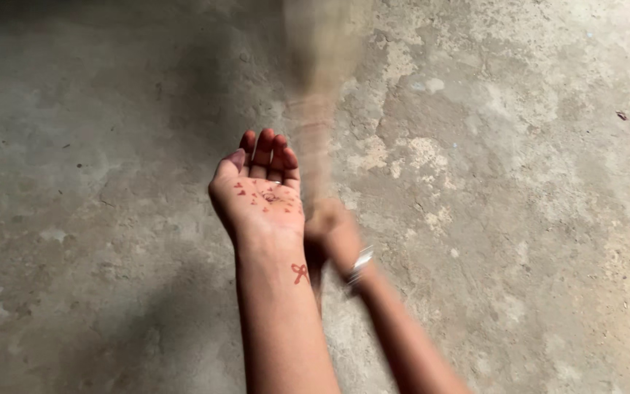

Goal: The person sweeps dust from a concrete floor into their hand using a small broom.

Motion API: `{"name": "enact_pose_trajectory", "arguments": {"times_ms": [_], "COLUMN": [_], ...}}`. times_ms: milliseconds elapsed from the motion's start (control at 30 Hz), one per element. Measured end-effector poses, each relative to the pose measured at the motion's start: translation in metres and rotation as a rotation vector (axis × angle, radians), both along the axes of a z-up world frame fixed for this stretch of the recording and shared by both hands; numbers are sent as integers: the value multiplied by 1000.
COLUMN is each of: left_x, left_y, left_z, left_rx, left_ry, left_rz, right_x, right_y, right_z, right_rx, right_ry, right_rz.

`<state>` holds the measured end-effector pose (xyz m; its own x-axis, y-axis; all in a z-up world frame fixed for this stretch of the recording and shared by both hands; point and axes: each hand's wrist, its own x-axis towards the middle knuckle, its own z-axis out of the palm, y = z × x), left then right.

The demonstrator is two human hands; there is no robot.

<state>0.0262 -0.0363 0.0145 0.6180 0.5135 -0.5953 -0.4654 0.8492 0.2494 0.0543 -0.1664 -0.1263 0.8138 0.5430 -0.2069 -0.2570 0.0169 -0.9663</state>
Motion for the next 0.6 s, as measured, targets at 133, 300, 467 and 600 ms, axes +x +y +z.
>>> {"name": "enact_pose_trajectory", "arguments": {"times_ms": [133, 300, 467, 600], "left_x": [10, -5, -19, -19], "left_y": [-8, 6, 25, 22], "left_z": [-5, -6, -1, -2], "left_rx": [-32, -27, 33, -12], "left_ry": [-11, 7, 51, 13], "left_rz": [-55, -20, 52, 58], "right_x": [-1, 37, 115, 118], "right_y": [-2, -64, -183, -163], "right_z": [6, 10, 6, 23], "right_rx": [13, -278, 171, 285], "right_ry": [-31, 330, 410, 388], "right_rz": [148, -111, -691, -958]}}
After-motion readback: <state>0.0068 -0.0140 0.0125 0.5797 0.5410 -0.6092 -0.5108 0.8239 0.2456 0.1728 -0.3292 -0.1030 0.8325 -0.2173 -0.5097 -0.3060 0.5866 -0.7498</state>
